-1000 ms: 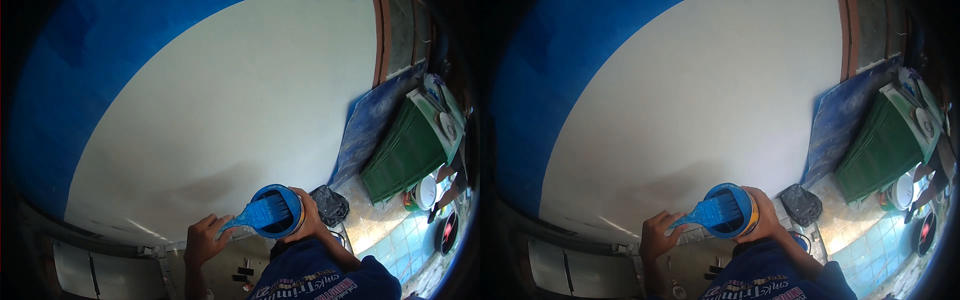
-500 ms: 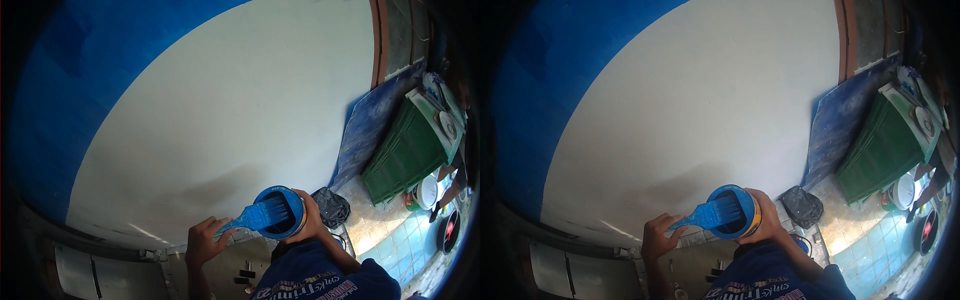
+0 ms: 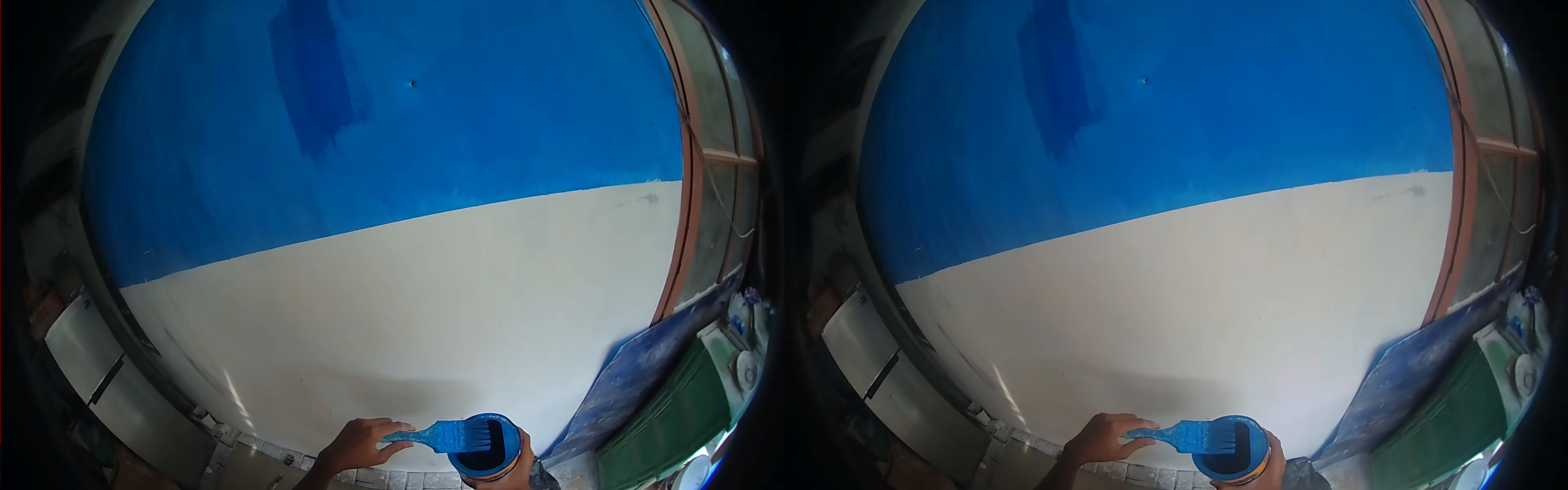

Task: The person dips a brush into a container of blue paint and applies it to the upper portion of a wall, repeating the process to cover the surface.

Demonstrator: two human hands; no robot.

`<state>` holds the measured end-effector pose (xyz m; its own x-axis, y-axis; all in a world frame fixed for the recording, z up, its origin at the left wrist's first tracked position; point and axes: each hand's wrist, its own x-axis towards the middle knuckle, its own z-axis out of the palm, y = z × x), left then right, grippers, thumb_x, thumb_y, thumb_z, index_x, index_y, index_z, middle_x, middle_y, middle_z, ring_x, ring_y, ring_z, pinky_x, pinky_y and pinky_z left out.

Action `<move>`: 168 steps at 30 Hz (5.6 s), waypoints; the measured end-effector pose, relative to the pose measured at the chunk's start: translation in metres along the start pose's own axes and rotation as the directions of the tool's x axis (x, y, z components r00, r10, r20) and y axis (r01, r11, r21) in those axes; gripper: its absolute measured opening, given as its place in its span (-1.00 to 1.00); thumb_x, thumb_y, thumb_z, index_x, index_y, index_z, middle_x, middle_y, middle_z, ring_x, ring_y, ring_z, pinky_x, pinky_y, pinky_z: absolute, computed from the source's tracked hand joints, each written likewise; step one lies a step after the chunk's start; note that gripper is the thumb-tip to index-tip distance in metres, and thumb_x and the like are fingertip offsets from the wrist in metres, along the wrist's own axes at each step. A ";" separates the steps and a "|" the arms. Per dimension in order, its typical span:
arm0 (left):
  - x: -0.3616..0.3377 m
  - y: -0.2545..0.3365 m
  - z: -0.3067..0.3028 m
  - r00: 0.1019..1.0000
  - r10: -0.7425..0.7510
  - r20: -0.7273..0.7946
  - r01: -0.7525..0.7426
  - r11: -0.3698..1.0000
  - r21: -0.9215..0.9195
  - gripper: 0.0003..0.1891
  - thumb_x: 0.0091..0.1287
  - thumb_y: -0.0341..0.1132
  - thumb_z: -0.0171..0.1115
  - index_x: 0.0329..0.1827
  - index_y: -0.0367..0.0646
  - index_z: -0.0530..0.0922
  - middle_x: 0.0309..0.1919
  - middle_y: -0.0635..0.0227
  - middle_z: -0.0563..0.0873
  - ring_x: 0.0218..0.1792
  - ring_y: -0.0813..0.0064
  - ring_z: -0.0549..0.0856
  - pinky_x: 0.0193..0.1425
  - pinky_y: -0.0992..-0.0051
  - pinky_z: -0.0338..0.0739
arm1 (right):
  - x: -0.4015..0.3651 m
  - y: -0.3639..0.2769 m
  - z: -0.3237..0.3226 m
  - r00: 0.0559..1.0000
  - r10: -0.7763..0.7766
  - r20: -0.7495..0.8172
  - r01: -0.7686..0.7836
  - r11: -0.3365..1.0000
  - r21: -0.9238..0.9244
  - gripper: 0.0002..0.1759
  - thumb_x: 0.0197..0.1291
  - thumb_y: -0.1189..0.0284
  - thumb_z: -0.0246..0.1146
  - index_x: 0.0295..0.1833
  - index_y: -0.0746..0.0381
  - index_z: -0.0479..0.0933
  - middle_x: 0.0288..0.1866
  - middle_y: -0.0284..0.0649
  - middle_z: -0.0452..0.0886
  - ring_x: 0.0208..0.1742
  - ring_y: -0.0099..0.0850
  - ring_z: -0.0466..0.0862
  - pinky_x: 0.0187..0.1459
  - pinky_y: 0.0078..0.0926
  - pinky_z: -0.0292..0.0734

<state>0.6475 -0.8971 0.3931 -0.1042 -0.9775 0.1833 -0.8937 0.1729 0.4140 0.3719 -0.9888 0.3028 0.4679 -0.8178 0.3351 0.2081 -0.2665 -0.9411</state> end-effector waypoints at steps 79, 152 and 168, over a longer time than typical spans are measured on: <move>0.183 0.167 -0.284 0.672 0.728 -0.132 0.428 -0.237 0.872 -0.86 -0.06 -0.47 0.42 -0.43 -0.24 0.66 -0.50 0.29 0.70 -0.47 0.43 0.72 -0.53 0.47 0.58 | -0.016 0.111 -0.007 0.981 -0.138 -0.137 0.164 0.967 0.194 0.30 -0.51 0.07 0.75 0.37 0.35 0.21 0.08 -0.04 0.60 0.05 -0.25 0.66 0.06 -0.24 0.61; 0.181 0.283 -0.349 0.342 0.702 -0.625 0.456 0.457 0.763 -0.87 0.10 -0.42 0.32 -0.36 -0.33 0.63 -0.36 -0.05 0.74 -0.25 -0.04 0.76 -0.23 0.07 0.63 | -0.043 0.094 -0.009 0.966 -0.172 -0.192 0.170 0.985 -0.024 0.31 -0.51 0.04 0.73 0.39 0.34 0.22 0.09 -0.03 0.61 0.05 -0.25 0.67 0.06 -0.24 0.61; 0.223 0.235 -0.304 0.530 0.632 -0.565 0.305 0.480 0.823 -0.83 0.19 -0.42 0.30 -0.46 -0.37 0.57 -0.47 -0.11 0.69 -0.36 -0.12 0.73 -0.33 0.09 0.63 | -0.043 0.098 -0.020 0.978 -0.095 -0.186 0.073 0.990 -0.123 0.28 -0.52 0.05 0.72 0.37 0.32 0.25 0.05 -0.03 0.63 0.05 -0.26 0.68 0.07 -0.24 0.62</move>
<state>0.5469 -1.0382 0.8025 -0.3735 -0.3409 0.8628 -0.8194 -0.3148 -0.4791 0.3545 -0.9902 0.1948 0.2780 -0.8694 0.4084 0.1346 -0.3857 -0.9127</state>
